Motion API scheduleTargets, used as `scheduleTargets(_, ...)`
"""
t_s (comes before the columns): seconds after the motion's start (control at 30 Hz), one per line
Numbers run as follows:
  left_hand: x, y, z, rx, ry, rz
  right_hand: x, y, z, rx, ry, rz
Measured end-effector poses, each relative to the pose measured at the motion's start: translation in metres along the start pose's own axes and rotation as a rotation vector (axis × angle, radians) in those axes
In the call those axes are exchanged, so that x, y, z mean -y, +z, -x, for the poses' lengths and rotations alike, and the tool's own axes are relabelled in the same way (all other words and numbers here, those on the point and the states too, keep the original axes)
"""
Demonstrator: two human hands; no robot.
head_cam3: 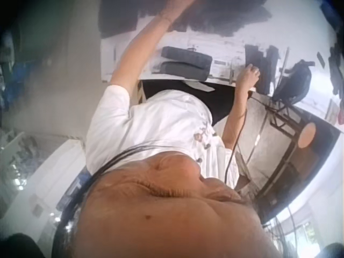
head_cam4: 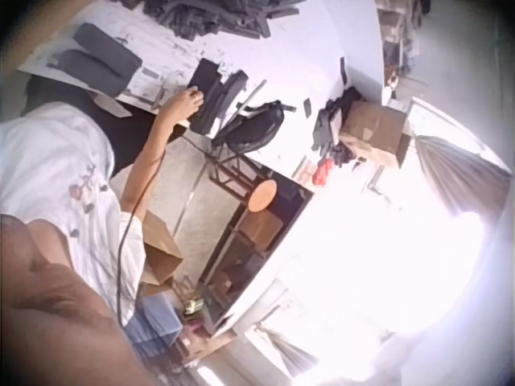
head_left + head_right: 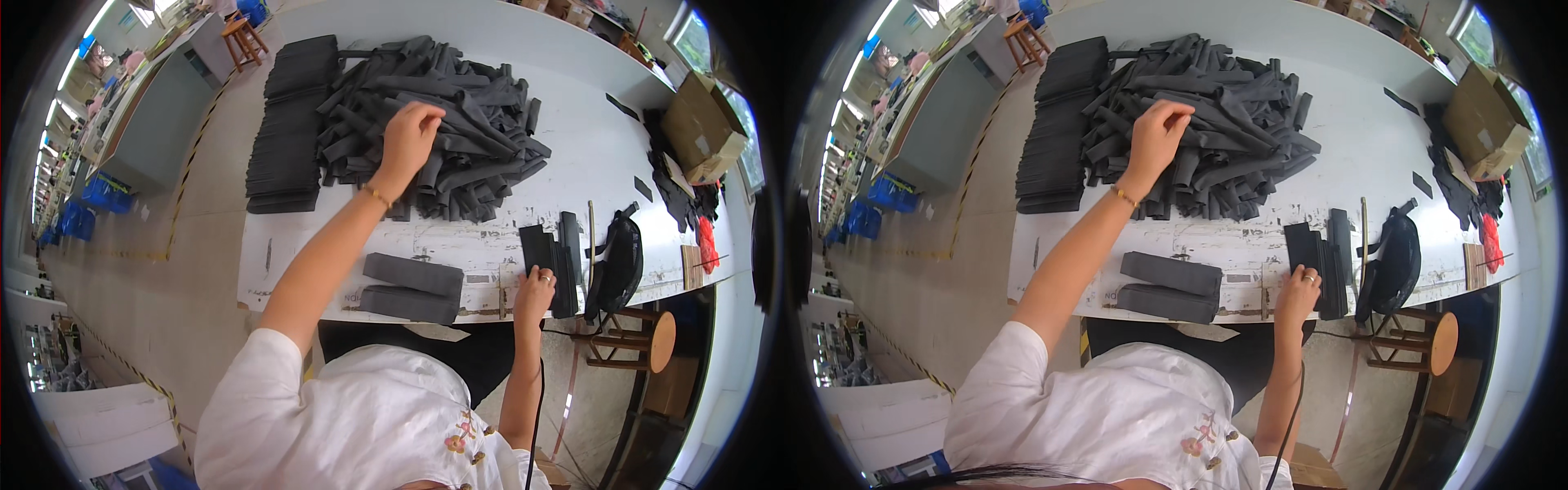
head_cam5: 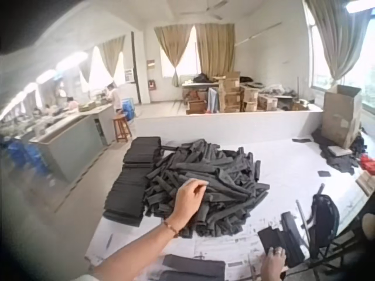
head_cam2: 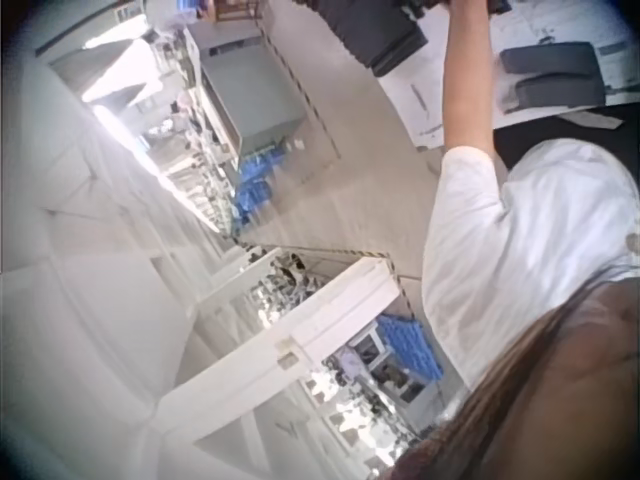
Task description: The person is sorting and checking black foam components at a workbench in a factory-like setting.
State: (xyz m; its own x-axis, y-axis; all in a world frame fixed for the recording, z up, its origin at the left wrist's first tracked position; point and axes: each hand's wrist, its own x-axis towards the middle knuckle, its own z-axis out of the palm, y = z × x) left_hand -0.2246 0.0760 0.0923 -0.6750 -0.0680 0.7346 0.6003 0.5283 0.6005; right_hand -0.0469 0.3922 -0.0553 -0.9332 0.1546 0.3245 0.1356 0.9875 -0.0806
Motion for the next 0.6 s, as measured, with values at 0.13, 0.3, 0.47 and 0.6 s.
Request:
scheduleTargets(0.13, 0.008, 0.027, -0.027, 0.089, 0.085, -0.095, 0.006, 0.003, -0.003, 0.053, -0.070, 0.054)
scheduleTargets(0.3, 0.001, 0.083, -0.009, 0.309, -0.309, -0.117, 0.015, -0.018, -0.012, -0.042, 0.019, -0.076)
scheduleTargets(0.47, 0.007, 0.095, 0.010, 0.319, -0.728, 0.048, 0.019, -0.021, -0.023, -0.101, 0.088, -0.187)
scheduleTargets(0.6, -0.003, 0.071, 0.026, 0.135, -0.974, 0.740, 0.021, -0.009, -0.026, -0.047, 0.072, -0.189)
